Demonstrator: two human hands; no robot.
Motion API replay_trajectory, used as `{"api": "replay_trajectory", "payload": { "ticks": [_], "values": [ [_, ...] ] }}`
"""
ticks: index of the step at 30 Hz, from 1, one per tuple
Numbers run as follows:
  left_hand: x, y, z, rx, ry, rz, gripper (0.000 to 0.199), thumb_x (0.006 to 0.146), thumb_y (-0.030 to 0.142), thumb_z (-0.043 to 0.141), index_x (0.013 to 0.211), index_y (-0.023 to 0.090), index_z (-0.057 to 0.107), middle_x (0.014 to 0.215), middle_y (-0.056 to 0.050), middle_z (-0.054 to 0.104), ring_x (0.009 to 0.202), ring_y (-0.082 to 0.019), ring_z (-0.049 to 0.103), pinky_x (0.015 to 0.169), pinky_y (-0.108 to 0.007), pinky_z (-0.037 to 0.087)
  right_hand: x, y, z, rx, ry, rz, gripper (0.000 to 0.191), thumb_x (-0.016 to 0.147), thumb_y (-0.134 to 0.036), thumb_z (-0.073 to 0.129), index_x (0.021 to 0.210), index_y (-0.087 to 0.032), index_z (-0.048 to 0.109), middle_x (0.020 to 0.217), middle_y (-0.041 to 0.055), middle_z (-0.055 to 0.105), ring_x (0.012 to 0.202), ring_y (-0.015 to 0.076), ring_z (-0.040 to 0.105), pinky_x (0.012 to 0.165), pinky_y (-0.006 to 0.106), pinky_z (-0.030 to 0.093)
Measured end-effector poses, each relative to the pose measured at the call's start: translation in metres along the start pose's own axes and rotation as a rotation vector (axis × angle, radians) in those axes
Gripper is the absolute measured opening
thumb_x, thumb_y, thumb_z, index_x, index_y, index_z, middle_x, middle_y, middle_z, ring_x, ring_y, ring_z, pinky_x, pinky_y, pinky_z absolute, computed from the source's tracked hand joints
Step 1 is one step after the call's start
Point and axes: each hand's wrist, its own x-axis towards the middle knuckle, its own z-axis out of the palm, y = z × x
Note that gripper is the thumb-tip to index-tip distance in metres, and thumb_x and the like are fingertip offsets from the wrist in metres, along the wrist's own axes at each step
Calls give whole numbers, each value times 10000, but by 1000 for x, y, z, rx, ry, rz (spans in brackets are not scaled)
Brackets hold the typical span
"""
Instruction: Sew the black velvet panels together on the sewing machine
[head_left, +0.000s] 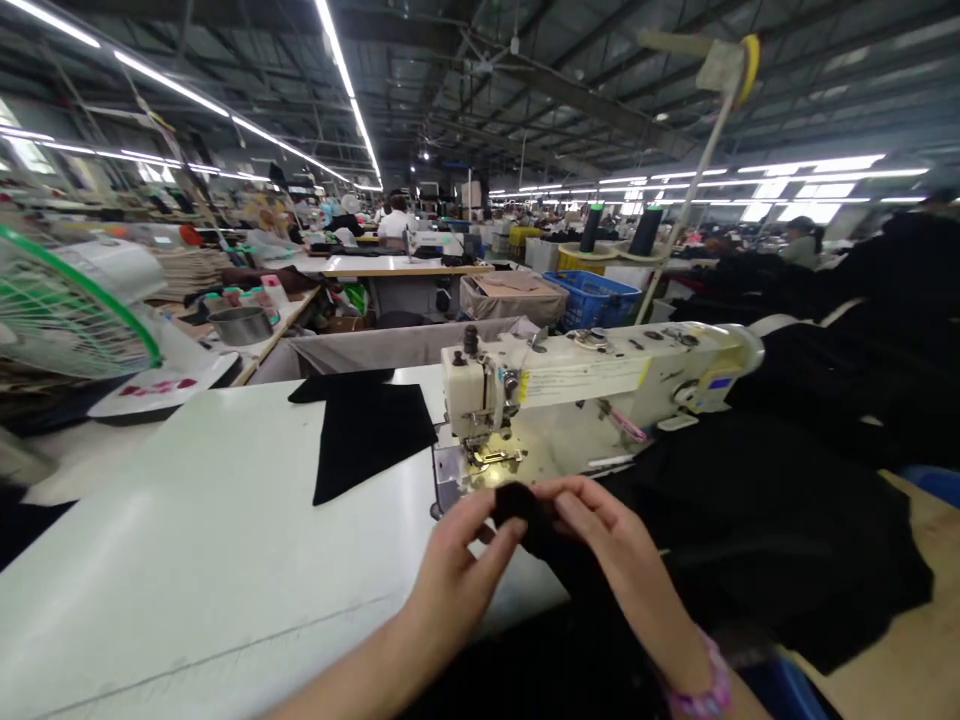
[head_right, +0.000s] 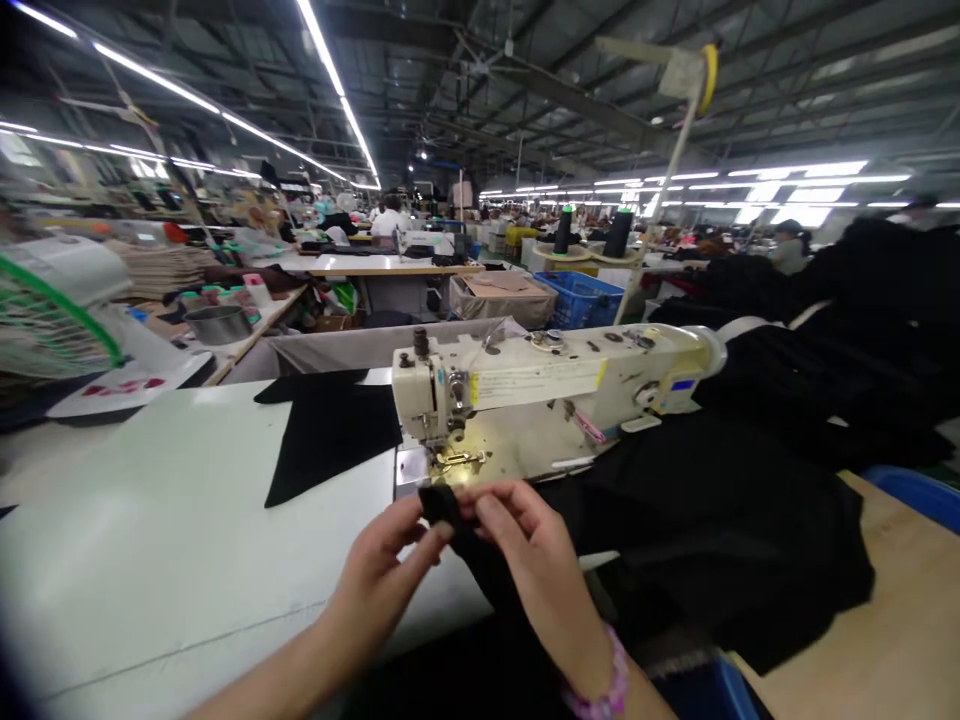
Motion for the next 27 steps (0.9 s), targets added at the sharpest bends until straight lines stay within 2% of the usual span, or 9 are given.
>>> {"api": "replay_trajectory", "payload": {
  "ticks": [2, 4, 8, 10, 14, 17, 21, 24, 27],
  "values": [
    [10, 8, -11, 31, 124, -49, 203, 894, 371, 587, 890, 213, 715, 774, -36, 688, 697, -180, 628, 583, -266, 522, -7, 2, 1, 82, 19, -111, 626, 849, -697, 547, 1277, -246, 618, 1286, 123, 667, 1196, 314, 624, 942, 402, 542],
    [16, 20, -24, 54, 211, -75, 208, 861, 391, 617, 837, 205, 705, 700, -12, 646, 602, -149, 564, 527, -244, 477, -17, 5, 3, 29, 59, -170, 768, 769, -683, 664, 1396, -259, 531, 1372, 124, 617, 1264, 342, 578, 954, 416, 545],
    [17, 47, -50, -1, 230, -168, 199, 790, 398, 668, 773, 202, 699, 628, 22, 597, 458, -90, 436, 400, -197, 366, -27, -2, 0, -223, 135, -115, 368, 834, -521, 685, 1058, -231, 723, 940, 67, 759, 865, 261, 709, 742, 310, 585],
    [18, 59, -64, -65, 198, -224, 178, 756, 376, 682, 790, 203, 709, 672, 7, 647, 457, -92, 471, 373, -185, 351, -21, -11, -8, -224, 134, -78, 303, 829, -507, 690, 913, -220, 741, 783, 32, 738, 697, 215, 681, 620, 270, 560],
    [30, 73, -94, -81, 192, -200, 232, 682, 353, 712, 861, 205, 722, 844, -47, 752, 683, -188, 674, 547, -245, 526, 6, -29, -28, -208, 49, -186, 201, 765, -390, 766, 878, -224, 754, 848, 22, 732, 781, 204, 685, 701, 271, 549],
    [51, 76, -110, 222, 158, -70, 197, 663, 315, 648, 812, 209, 723, 768, -25, 736, 720, -204, 668, 627, -275, 537, 37, -37, -36, -336, -134, -282, 111, 808, -314, 705, 792, -211, 743, 829, 17, 693, 808, 189, 652, 751, 286, 521],
    [84, 93, -116, 459, 67, 8, 222, 733, 375, 536, 726, 207, 680, 658, 6, 660, 624, -176, 618, 591, -264, 511, 74, -61, -37, -305, 178, -433, 163, 822, -346, 669, 884, -195, 682, 783, -3, 645, 729, 161, 598, 671, 278, 499],
    [88, 125, -120, 517, 228, 151, 380, 822, 508, 505, 705, 182, 659, 674, 15, 628, 658, -166, 625, 653, -281, 533, 76, -94, -35, -169, 370, -663, 150, 851, -310, 684, 950, -211, 632, 666, -67, 554, 551, 96, 493, 544, 220, 424],
    [64, 150, -136, 551, 406, 208, 459, 863, 562, 518, 770, 153, 705, 764, 16, 630, 889, -226, 664, 795, -334, 544, 47, -124, -34, -86, 534, -898, 147, 853, -251, 736, 966, -230, 644, 616, -90, 514, 468, 67, 400, 475, 198, 350]
  ]
}}
